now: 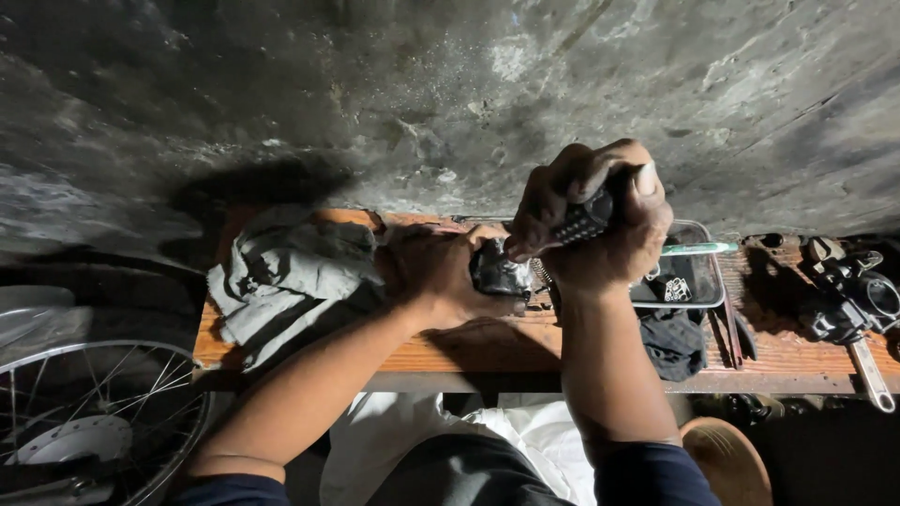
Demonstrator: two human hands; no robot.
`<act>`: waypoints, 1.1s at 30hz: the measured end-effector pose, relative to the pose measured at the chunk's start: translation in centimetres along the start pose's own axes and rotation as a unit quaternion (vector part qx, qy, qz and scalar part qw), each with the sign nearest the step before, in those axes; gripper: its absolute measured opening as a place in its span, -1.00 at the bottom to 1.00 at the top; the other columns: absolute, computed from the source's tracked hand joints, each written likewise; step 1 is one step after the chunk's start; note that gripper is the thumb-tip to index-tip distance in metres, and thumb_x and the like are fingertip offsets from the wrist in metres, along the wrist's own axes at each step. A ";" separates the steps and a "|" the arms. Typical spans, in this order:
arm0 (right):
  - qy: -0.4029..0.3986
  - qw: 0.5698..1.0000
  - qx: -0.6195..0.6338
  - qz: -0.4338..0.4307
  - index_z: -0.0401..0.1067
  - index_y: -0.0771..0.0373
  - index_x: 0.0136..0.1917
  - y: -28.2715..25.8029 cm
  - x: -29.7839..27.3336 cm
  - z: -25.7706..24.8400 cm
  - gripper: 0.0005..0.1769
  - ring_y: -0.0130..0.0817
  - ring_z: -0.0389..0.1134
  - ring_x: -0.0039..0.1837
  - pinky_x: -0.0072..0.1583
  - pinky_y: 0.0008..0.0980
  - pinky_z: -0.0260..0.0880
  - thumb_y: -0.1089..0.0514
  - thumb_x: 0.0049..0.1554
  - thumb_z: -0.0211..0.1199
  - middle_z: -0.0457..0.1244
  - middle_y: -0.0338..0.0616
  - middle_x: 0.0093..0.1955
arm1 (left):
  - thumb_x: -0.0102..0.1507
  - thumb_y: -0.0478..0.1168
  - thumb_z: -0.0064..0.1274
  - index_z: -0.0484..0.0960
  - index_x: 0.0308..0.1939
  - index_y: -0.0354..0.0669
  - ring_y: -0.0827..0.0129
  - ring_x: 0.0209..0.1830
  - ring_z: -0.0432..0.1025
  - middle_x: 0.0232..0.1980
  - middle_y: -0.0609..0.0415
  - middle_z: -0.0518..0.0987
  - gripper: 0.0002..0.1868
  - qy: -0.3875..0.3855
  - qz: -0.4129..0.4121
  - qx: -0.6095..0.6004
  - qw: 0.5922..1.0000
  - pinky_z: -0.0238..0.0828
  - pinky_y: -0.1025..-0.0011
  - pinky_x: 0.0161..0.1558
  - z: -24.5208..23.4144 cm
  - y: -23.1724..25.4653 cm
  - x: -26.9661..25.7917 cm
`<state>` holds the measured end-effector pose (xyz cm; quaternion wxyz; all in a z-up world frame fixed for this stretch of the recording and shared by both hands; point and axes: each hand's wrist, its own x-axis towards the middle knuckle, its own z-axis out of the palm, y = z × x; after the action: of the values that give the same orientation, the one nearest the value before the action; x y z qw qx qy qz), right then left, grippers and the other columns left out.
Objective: The person uses a screwdriver to tighten screws on a small mechanical component held in their left hand. They rotate the component to access different sides and continue adjusting the screws throughout the video.
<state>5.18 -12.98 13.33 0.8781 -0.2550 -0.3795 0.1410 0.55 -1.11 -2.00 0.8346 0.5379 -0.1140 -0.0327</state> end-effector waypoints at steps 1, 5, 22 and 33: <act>0.001 1.000 0.001 0.000 0.35 0.28 -0.07 0.2 0.0 -0.2 -0.76 -0.27 0.22 -0.29 -0.33 -0.33 0.36 0.05 0.28 0.14 0.15 -0.01 -0.28 | -0.15 -0.40 0.43 0.36 0.14 -0.18 0.34 -0.05 0.48 0.01 0.02 0.56 -0.18 0.001 -0.001 0.000 1.000 0.47 0.37 0.08 0.0 0.1 0.0; 0.041 0.995 -0.066 -0.062 0.27 0.31 -0.17 1.5 0.5 -0.5 -0.72 -0.24 0.17 -0.40 -0.42 -0.35 0.24 0.04 0.20 0.11 0.09 -0.02 -0.37 | -0.15 -0.14 0.47 0.42 0.14 -0.14 0.17 -0.03 0.51 -0.08 -0.02 0.60 -0.18 0.033 0.012 0.189 0.981 0.43 0.25 0.09 1.0 1.0 0.2; -0.045 0.764 -0.541 -0.349 0.23 0.60 -0.01 2.9 0.9 1.5 -0.63 -0.09 0.22 -0.51 -0.42 -0.22 0.26 0.13 0.35 -0.03 0.14 0.19 -0.35 | -0.14 -0.13 0.43 0.54 -0.05 -0.23 0.08 -0.14 0.54 -0.27 -0.20 0.61 -0.37 0.058 0.038 0.254 0.965 0.50 0.13 -0.08 1.6 5.2 0.1; -0.008 0.917 -0.382 -0.112 0.32 0.15 0.05 2.1 -1.0 2.1 -0.82 0.05 0.16 0.70 0.65 0.06 0.43 0.03 0.43 0.04 0.09 0.02 0.62 | -0.06 -0.17 0.38 0.31 0.30 -0.19 0.25 0.18 0.35 0.21 -0.05 0.44 -0.11 0.032 0.044 0.195 0.979 0.25 0.36 0.27 -0.2 1.1 -1.0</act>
<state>2.85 -10.92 12.80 0.7212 -0.5254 -0.4372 -0.1122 -0.49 -0.29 -1.28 0.7177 0.6853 -0.1153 0.0445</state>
